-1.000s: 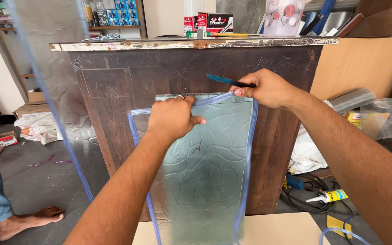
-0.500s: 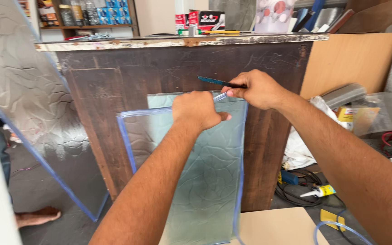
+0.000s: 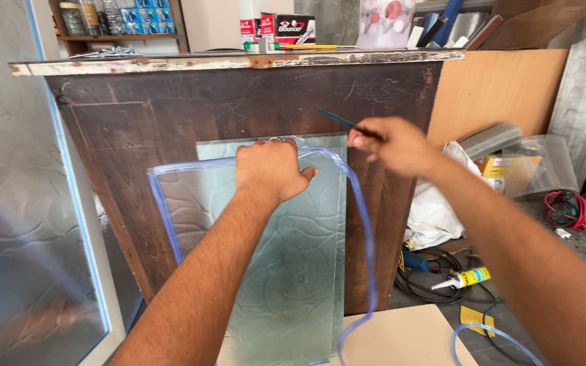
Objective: The person measures and cuts a blue plastic strip to fit the edges of a textured glass panel. They use a utility knife to trim the strip along the glass perimeter and press it into place to create a seal.
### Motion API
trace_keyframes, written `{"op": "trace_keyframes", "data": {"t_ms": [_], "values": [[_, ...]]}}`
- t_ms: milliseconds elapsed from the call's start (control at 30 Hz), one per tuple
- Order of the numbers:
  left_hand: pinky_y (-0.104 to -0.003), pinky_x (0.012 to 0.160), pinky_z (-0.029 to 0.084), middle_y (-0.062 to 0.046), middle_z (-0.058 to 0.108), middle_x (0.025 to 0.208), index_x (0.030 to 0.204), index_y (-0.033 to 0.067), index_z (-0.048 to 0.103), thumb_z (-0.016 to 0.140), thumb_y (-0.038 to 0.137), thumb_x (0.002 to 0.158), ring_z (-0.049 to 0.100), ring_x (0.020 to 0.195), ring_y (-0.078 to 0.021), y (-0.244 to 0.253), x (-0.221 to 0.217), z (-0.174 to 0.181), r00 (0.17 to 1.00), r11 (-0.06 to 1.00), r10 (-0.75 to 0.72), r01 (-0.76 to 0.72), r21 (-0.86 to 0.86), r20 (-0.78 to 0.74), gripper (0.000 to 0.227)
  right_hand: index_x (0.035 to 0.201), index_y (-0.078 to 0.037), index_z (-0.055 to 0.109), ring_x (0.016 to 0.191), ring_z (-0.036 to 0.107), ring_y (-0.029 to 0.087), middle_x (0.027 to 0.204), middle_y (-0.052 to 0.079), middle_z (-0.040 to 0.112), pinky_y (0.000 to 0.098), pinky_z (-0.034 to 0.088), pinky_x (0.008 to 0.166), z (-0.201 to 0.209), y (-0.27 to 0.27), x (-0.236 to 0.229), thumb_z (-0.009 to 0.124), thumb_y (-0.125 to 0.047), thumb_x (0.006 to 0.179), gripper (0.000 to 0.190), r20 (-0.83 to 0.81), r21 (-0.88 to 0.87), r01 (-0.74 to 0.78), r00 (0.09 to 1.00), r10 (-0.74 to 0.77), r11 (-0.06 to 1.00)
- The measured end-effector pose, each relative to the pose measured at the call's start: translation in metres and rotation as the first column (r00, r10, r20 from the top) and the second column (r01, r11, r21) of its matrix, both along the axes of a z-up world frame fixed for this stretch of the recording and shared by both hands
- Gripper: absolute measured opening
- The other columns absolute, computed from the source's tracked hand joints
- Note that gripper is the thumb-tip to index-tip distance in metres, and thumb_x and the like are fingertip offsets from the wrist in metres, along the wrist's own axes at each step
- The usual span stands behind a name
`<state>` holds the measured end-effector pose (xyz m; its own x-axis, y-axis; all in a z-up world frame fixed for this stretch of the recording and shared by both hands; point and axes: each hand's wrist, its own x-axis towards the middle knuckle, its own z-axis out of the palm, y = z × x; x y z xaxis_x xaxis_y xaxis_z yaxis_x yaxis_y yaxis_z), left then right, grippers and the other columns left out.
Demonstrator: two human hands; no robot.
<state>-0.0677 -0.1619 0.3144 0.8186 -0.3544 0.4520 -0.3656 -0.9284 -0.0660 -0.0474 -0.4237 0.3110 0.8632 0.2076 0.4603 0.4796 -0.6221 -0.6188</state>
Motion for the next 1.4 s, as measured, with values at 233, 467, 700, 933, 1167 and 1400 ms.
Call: {"op": "trace_keyframes", "data": {"t_ms": [233, 467, 700, 933, 1167, 1400], "values": [[-0.047, 0.078, 0.058, -0.013, 0.074, 0.102, 0.113, 0.0081, 0.066, 0.075, 0.055, 0.082, 0.073, 0.095, -0.0332, -0.025, 0.006, -0.003, 0.988, 0.992, -0.124, 0.127, -0.025, 0.089, 0.057, 0.107, -0.011, 0.066, 0.067, 0.065, 0.012, 0.086, -0.005, 0.066, 0.0267, 0.053, 0.062, -0.082, 0.056, -0.038, 0.050, -0.039, 0.102, 0.032, -0.123, 0.617, 0.136, 0.990, -0.076, 0.775], [-0.045, 0.082, 0.059, -0.010, 0.076, 0.100, 0.114, 0.0121, 0.070, 0.072, 0.059, 0.083, 0.074, 0.098, -0.0291, -0.024, -0.008, 0.016, 0.995, 0.998, -0.052, 0.054, 0.018, -0.084, 0.057, 0.110, -0.007, 0.075, 0.064, 0.052, 0.013, 0.076, 0.002, 0.063, 0.0297, 0.043, 0.059, -0.040, 0.019, -0.035, 0.056, -0.036, 0.106, 0.036, -0.064, 0.284, 0.095, 0.995, -0.081, 0.954], [-0.043, 0.083, 0.058, -0.008, 0.077, 0.103, 0.103, 0.0134, 0.078, 0.071, 0.071, 0.080, 0.073, 0.101, -0.0269, -0.031, -0.016, 0.024, 0.990, 0.998, 0.014, -0.006, 0.059, -0.137, 0.062, 0.114, -0.009, 0.073, 0.071, 0.063, 0.012, 0.079, 0.002, 0.070, 0.0307, 0.051, 0.069, -0.003, 0.008, -0.007, 0.063, -0.028, 0.099, 0.026, 0.207, -0.172, 0.175, 0.968, -0.138, 0.969], [-0.046, 0.086, 0.054, -0.008, 0.072, 0.112, 0.120, 0.0130, 0.069, 0.071, 0.064, 0.084, 0.070, 0.108, -0.0270, -0.034, -0.003, 0.005, 1.000, 0.998, -0.016, 0.015, 0.063, 0.016, 0.063, 0.125, -0.011, 0.072, 0.078, 0.066, 0.009, 0.083, 0.002, 0.075, 0.0281, 0.052, 0.072, -0.041, 0.005, 0.001, 0.065, -0.025, 0.099, 0.030, 0.127, 0.030, 0.167, 0.977, -0.169, 0.986], [-0.050, 0.092, 0.048, -0.005, 0.067, 0.118, 0.132, 0.0116, 0.057, 0.073, 0.050, 0.084, 0.065, 0.111, -0.0249, -0.044, 0.017, -0.035, 0.896, 0.981, -0.194, 0.180, 0.072, 0.399, 0.063, 0.120, -0.008, 0.074, 0.087, 0.067, 0.009, 0.098, 0.003, 0.077, 0.0254, 0.054, 0.080, -0.051, 0.006, 0.019, 0.062, -0.023, 0.102, 0.027, 0.357, 0.143, 0.058, 0.928, -0.106, 0.988], [-0.049, 0.096, 0.048, -0.007, 0.069, 0.115, 0.134, 0.0155, 0.057, 0.062, 0.050, 0.094, 0.066, 0.111, -0.0268, -0.040, 0.018, -0.026, 0.942, 0.977, -0.212, 0.209, 0.039, 0.260, 0.052, 0.121, -0.011, 0.073, 0.064, 0.047, 0.006, 0.077, 0.000, 0.056, 0.0256, 0.041, 0.058, -0.074, 0.023, -0.019, 0.050, -0.036, 0.109, 0.036, 0.091, 0.715, 0.184, 0.932, -0.351, 0.675]]}}
